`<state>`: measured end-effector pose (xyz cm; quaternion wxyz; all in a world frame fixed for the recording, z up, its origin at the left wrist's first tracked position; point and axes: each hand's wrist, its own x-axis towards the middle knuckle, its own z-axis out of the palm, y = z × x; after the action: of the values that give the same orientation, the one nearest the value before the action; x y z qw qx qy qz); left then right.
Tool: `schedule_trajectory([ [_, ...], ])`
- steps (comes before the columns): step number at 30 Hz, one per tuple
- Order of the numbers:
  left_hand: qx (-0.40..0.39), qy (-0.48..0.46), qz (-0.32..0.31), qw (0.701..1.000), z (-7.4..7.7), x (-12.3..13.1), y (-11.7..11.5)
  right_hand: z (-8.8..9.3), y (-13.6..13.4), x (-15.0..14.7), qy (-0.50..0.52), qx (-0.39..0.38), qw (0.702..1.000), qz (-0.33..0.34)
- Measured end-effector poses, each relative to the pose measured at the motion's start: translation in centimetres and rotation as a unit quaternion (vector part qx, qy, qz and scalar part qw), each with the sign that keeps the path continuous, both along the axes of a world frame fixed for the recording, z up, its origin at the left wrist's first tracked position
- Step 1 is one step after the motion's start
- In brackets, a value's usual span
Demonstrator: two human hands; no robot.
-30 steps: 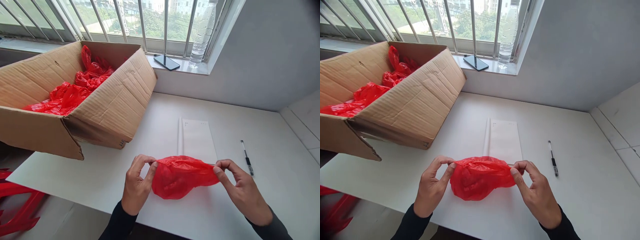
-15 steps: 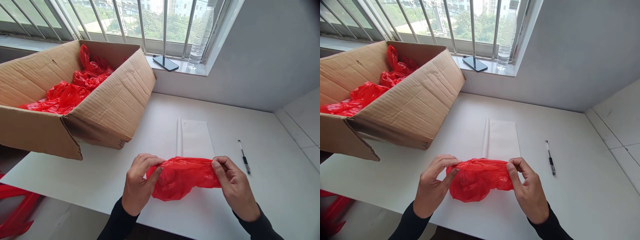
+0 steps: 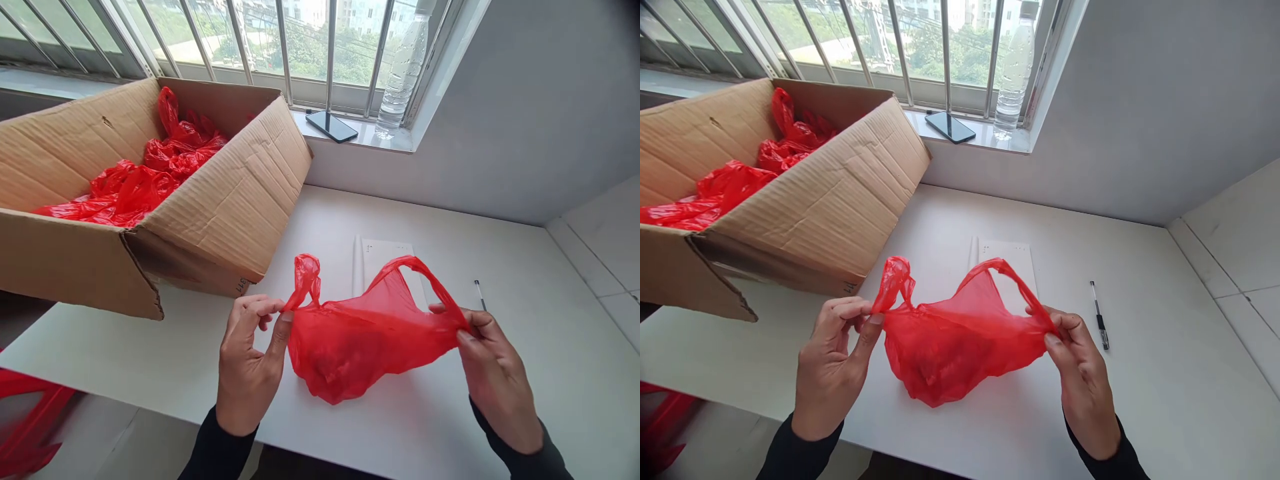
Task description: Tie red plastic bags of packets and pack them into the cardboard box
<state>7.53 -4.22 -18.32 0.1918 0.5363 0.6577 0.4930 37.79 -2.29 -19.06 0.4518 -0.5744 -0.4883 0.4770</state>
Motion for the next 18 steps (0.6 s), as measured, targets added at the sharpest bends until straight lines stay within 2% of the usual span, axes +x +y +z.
schedule_trajectory([
  [3,-0.076,-0.089,0.001,0.993,1.1,0.6,-0.1,1.1,-0.3,-0.1,-0.042,0.095,0.987,0.121],
  [5,-0.132,-0.171,-0.019,0.976,1.8,0.9,0.0,2.0,-0.3,-0.3,-0.108,0.163,0.951,0.238],
  [7,-0.152,-0.246,-0.041,0.956,2.2,1.1,0.2,2.9,-0.2,-0.9,-0.167,0.221,0.902,0.331],
  [9,-0.136,-0.311,-0.061,0.939,2.4,1.3,0.5,3.7,-0.2,-1.7,-0.201,0.273,0.862,0.378],
  [11,-0.123,-0.338,-0.071,0.93,2.4,1.5,0.7,4.4,-0.4,-2.5,-0.219,0.311,0.834,0.399],
  [14,-0.133,-0.252,-0.062,0.956,2.5,1.7,0.8,5.3,-0.7,-3.0,-0.231,0.334,0.809,0.425],
  [16,-0.127,-0.154,-0.051,0.978,2.7,1.7,0.9,5.9,-0.8,-2.9,-0.237,0.339,0.808,0.419],
  [18,-0.111,-0.106,-0.051,0.987,3.2,1.4,1.1,6.6,-0.7,-2.7,-0.222,0.332,0.819,0.413],
])
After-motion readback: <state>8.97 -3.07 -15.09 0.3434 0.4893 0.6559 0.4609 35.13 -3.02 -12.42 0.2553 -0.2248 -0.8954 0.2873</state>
